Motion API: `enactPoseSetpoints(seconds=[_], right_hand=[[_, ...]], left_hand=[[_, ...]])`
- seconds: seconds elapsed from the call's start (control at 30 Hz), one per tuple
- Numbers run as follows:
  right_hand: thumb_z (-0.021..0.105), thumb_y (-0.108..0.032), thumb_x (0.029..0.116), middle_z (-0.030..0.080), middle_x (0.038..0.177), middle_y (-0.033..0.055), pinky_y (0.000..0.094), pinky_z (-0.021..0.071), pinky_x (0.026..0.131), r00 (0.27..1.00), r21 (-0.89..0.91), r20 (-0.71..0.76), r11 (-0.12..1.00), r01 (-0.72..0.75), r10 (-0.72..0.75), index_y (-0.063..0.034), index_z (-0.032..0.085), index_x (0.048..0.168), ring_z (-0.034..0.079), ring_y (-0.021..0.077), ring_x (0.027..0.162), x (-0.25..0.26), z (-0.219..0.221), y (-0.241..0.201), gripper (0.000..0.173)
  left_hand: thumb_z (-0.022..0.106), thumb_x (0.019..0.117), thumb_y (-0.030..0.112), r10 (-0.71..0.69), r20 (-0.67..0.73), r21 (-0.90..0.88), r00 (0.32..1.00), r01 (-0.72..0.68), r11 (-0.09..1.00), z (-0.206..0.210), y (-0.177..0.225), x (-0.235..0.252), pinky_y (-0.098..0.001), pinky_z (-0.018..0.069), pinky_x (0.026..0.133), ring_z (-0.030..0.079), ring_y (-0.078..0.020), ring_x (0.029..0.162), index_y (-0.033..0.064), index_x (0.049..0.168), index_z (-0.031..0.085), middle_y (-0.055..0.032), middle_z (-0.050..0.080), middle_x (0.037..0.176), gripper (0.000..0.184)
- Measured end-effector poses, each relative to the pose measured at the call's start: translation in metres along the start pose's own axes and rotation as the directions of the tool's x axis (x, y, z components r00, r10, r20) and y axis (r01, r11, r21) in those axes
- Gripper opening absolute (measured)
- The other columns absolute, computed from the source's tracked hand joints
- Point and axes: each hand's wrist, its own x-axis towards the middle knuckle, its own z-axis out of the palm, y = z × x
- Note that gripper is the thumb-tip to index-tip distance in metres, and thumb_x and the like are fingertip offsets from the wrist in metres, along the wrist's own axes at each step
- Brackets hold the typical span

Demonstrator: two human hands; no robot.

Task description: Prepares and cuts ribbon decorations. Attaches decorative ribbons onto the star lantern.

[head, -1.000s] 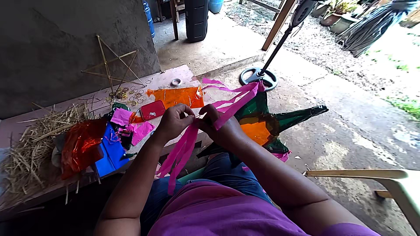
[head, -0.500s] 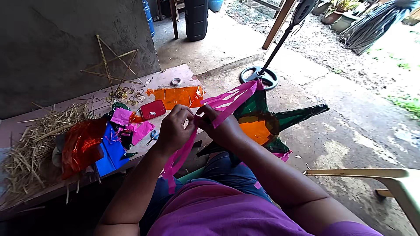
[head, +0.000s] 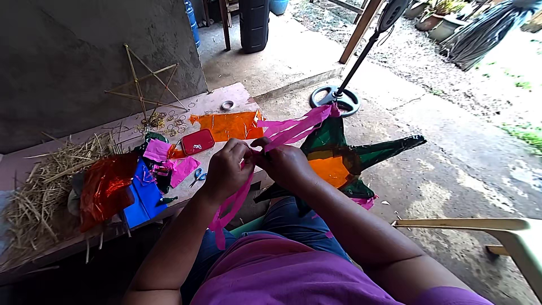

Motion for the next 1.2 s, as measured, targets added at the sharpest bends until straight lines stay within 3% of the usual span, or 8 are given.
enactPoseSetpoints(seconds=[0.27,0.43,0.5,0.67,0.87,0.97,1.07,1.2], right_hand=[[0.067,-0.018,0.0982,0.07,0.081,0.0098,0.053,0.0543,0.061,0.999,-0.017,-0.028,0.999,0.035,-0.036,-0.0095,0.074,0.105,0.069,0.0291,0.071,-0.001,0.004,0.003,0.013],[0.065,-0.021,0.1002,0.07,0.09,0.008,0.0515,0.0562,0.067,0.999,0.025,-0.006,0.999,0.033,-0.033,-0.0123,0.074,0.109,0.069,0.0261,0.078,-0.001,0.005,0.007,0.015],[0.068,-0.017,0.0968,0.071,0.086,0.01,0.0494,0.0548,0.061,0.994,0.036,-0.075,0.996,0.077,-0.074,-0.0102,0.075,0.105,0.069,0.0266,0.07,-0.001,0.007,0.008,0.012],[0.068,-0.017,0.0975,0.069,0.087,0.0095,0.0499,0.0556,0.063,0.998,0.043,-0.056,0.998,0.045,-0.043,-0.0121,0.074,0.107,0.069,0.0262,0.073,-0.001,0.01,0.006,0.013],[0.067,-0.019,0.0999,0.072,0.085,0.0121,0.0569,0.0544,0.063,0.999,-0.008,-0.044,1.0,-0.018,0.018,-0.0107,0.074,0.107,0.07,0.0326,0.075,0.0,0.004,0.002,0.013],[0.064,-0.018,0.1008,0.07,0.091,0.0098,0.053,0.0557,0.065,0.999,0.012,-0.035,1.0,-0.027,0.027,-0.0126,0.073,0.111,0.069,0.0283,0.076,0.0,0.004,0.007,0.015],[0.063,-0.019,0.1018,0.069,0.09,0.0107,0.052,0.0556,0.062,0.999,0.015,-0.045,1.0,-0.023,0.023,-0.0116,0.072,0.111,0.068,0.0282,0.074,0.002,0.007,0.01,0.015],[0.062,-0.021,0.1028,0.07,0.091,0.0109,0.0539,0.0545,0.066,0.998,-0.027,-0.027,0.998,-0.064,0.063,-0.0129,0.073,0.111,0.069,0.0293,0.077,0.005,0.007,0.01,0.016]], left_hand=[[0.071,0.0873,0.005,0.009,-0.004,0.03,1.0,-0.009,1.0,0.002,-0.001,-0.001,-0.0257,0.0526,0.059,0.061,-0.014,0.069,0.0018,0.085,0.069,-0.0116,0.066,0.096,0.005],[0.071,0.0903,0.008,-0.02,0.065,0.057,0.998,0.016,0.998,-0.013,0.0,-0.003,-0.0249,0.0524,0.058,0.059,-0.0119,0.066,0.0037,0.092,0.073,-0.01,0.066,0.098,0.005],[0.07,0.0922,0.008,-0.049,0.123,0.073,0.991,0.04,0.997,-0.022,0.001,-0.002,-0.0259,0.05,0.057,0.056,-0.0119,0.063,0.0045,0.095,0.075,-0.0086,0.065,0.092,0.007],[0.066,0.0934,0.006,-0.085,0.189,0.119,0.978,0.063,0.991,-0.035,0.011,-0.003,-0.0269,0.0519,0.059,0.059,-0.0126,0.064,0.0052,0.095,0.076,-0.0056,0.065,0.081,0.011],[0.066,0.0926,0.007,-0.198,0.154,0.18,0.968,0.169,0.969,-0.029,0.025,-0.016,-0.0352,0.0552,0.059,0.064,-0.0169,0.064,0.0042,0.09,0.074,-0.0065,0.068,0.077,0.008],[0.065,0.0949,0.007,-0.299,0.146,0.092,0.943,0.287,0.953,-0.026,0.031,-0.024,-0.0321,0.0544,0.059,0.063,-0.0141,0.063,0.003,0.094,0.073,-0.006,0.068,0.075,0.009],[0.064,0.0979,0.007,-0.486,0.263,-0.186,0.834,0.538,0.822,-0.017,0.041,-0.029,-0.0218,0.0525,0.058,0.061,-0.0049,0.059,-0.0012,0.107,0.071,-0.0041,0.07,0.078,0.014],[0.062,0.0976,0.001,-0.57,0.443,-0.575,0.692,0.707,0.412,0.017,0.039,-0.044,-0.0139,0.0411,0.05,0.05,0.003,0.053,-0.0032,0.104,0.072,0.0013,0.068,0.076,0.012]])
